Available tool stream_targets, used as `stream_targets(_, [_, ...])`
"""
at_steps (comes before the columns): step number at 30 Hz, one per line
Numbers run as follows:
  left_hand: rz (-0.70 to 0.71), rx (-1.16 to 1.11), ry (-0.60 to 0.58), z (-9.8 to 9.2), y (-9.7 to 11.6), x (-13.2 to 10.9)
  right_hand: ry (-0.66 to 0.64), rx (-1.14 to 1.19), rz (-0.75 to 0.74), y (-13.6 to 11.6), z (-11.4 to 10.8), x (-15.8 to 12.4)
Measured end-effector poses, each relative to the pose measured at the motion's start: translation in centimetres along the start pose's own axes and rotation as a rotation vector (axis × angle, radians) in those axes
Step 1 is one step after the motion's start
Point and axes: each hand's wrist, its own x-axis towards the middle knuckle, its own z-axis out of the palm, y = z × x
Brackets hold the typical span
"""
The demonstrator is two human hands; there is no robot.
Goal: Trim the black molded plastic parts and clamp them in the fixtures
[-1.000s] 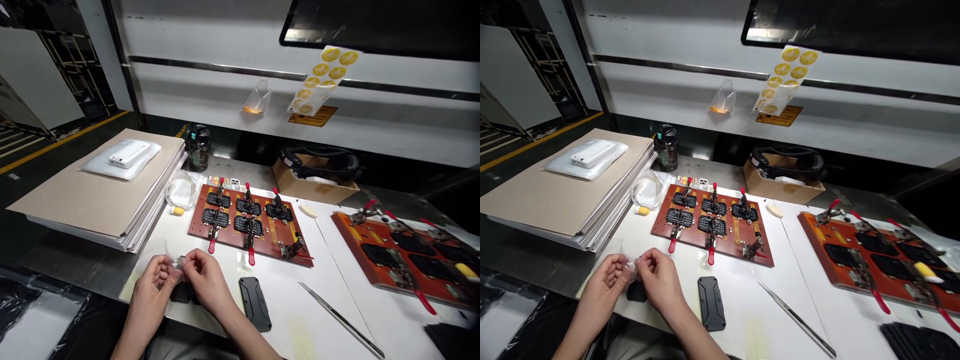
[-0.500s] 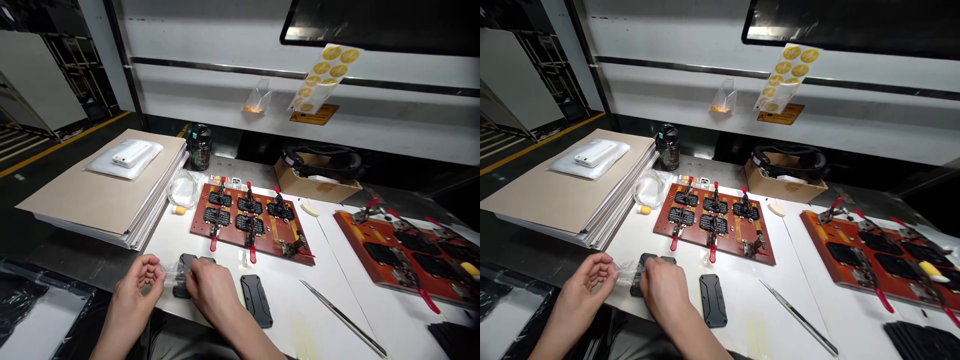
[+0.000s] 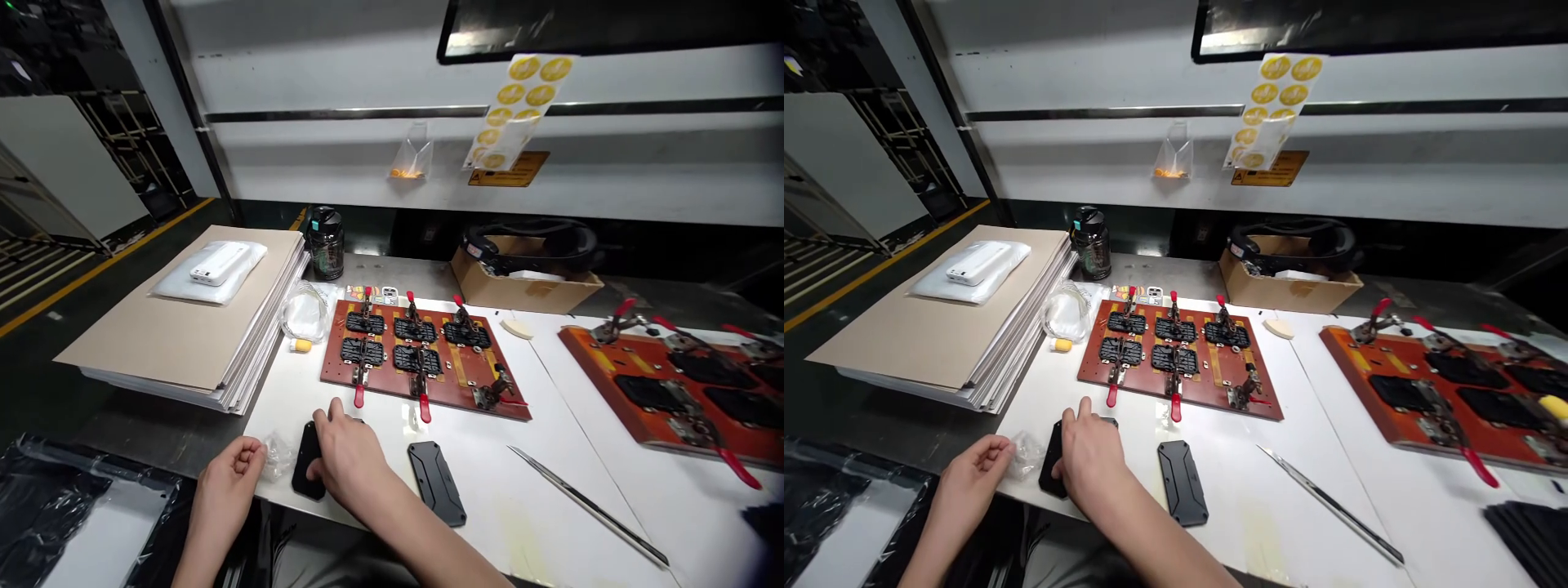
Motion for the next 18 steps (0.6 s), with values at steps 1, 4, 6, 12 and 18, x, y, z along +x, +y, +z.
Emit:
stream_targets(1, [-0.007,-0.011,-0.003,0.1,0.1,-0.1,0.033,0.075,-0.011,0.4,-0.5,-0.5])
stream_targets(4, [-0.025,-0.025,0.011,0.5,0.6,-0.5,0.182,0.444,0.0,2.2,-1.7,-2.5])
stream_targets(6, [-0.02,-0.036,0.025,0.8,1.0,-0.7,0.311,0.729,0.042,2.9,-1.5,-3.5])
stream_targets(12, [0.006,0.006,0.04,1.5,3.0,-1.3,0.385,0.983,0.004,1.1,2.9,-4.5])
stream_targets(18, [0.215,0.225,0.082,1.3,4.1,-3.3,0.188,0.758,-0.1,0.7,3.8,-4.2])
